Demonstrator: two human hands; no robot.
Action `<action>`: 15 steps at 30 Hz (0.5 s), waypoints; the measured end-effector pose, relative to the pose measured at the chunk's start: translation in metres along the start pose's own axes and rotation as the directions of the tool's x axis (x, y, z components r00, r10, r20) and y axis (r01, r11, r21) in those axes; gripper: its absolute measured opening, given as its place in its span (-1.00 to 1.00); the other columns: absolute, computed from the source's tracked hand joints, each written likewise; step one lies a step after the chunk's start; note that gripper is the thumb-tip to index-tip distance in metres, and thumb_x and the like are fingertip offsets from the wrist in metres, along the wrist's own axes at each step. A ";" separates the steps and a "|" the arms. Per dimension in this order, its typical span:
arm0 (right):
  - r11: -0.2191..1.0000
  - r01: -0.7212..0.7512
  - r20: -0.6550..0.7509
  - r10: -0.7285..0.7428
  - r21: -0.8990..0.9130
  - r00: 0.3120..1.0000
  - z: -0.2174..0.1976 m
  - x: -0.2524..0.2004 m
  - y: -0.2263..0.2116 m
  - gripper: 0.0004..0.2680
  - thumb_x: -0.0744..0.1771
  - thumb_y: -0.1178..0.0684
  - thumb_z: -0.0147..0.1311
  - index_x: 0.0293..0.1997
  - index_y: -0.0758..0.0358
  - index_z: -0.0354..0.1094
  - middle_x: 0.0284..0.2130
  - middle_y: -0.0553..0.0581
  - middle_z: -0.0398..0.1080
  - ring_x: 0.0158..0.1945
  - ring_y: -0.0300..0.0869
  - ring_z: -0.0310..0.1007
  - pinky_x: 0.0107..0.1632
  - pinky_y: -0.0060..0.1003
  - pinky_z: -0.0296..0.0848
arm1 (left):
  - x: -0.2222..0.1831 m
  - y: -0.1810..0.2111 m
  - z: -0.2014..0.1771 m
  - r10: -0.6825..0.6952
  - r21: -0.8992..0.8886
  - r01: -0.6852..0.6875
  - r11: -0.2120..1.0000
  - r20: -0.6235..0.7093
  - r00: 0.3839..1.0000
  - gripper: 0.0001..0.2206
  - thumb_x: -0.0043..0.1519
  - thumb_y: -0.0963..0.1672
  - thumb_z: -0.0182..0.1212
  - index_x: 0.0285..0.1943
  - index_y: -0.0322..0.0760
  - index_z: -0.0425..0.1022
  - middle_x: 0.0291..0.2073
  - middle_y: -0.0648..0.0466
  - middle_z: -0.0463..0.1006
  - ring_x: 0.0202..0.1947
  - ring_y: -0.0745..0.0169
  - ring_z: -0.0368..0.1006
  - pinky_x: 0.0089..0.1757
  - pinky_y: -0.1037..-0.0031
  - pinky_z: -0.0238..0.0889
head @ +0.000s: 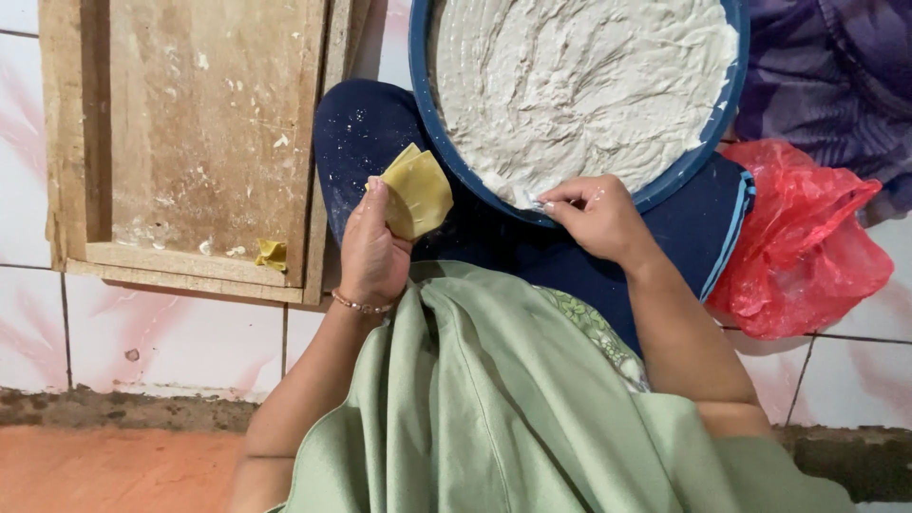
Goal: Folding dumplings by placing filling on a wrapper and pinching it into shape.
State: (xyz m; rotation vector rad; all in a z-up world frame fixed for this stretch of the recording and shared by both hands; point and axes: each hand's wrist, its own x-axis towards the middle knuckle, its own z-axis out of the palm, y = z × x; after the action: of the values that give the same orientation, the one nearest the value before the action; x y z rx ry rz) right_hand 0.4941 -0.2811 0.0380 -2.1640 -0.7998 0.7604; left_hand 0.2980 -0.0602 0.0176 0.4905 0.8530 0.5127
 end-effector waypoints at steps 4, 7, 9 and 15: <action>0.999 -0.005 -0.060 0.008 0.040 0.998 -0.004 -0.001 -0.015 -0.89 0.32 0.15 0.18 -0.12 0.16 0.61 -0.36 0.17 0.55 -0.28 -0.18 0.55 -0.22 -0.26 0.51 | 0.011 -0.011 0.002 0.008 -0.011 -0.007 1.000 0.024 1.000 -0.70 0.39 -0.01 0.07 0.01 -0.30 0.57 -0.11 -0.21 0.65 -0.12 -0.20 0.63 -0.13 -0.07 0.56; 0.993 0.000 -0.145 0.017 0.119 0.989 0.001 -0.012 -0.036 -0.90 0.33 0.19 0.15 -0.14 0.20 0.58 -0.48 0.09 0.52 -0.46 -0.30 0.49 -0.36 -0.38 0.51 | 0.002 -0.003 0.034 -0.061 -0.032 0.061 0.998 -0.002 0.998 -0.69 0.38 0.00 0.06 0.01 -0.31 0.53 -0.07 -0.23 0.64 -0.13 -0.21 0.63 -0.15 -0.06 0.57; 0.985 0.108 -0.288 -0.066 0.131 0.955 0.006 -0.017 -0.051 -0.91 0.34 0.25 0.18 -0.11 0.31 0.56 -0.50 0.16 0.53 -0.41 -0.22 0.56 -0.34 -0.38 0.54 | 0.003 -0.010 0.047 -0.113 -0.117 0.111 0.987 -0.011 0.994 -0.67 0.40 -0.02 0.03 0.07 -0.40 0.45 -0.03 -0.27 0.61 -0.10 -0.25 0.61 -0.15 -0.12 0.53; 0.910 0.414 -0.447 -0.372 -0.003 0.814 0.014 -0.019 -0.078 -0.87 0.32 0.32 0.25 -0.09 0.33 0.60 -0.30 0.23 0.55 -0.24 0.03 0.61 -0.23 -0.17 0.60 | -0.005 -0.017 0.085 -0.242 -0.249 0.245 0.937 0.043 0.969 -0.60 0.38 0.01 0.07 0.15 -0.44 0.42 0.08 -0.29 0.54 -0.02 -0.35 0.54 -0.12 -0.19 0.48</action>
State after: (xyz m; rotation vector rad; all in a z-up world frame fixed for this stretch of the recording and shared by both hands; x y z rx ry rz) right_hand 0.4478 -0.2445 0.0947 -1.8847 -0.9034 0.0821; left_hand 0.3668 -0.0930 0.0583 0.1500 0.8105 0.3818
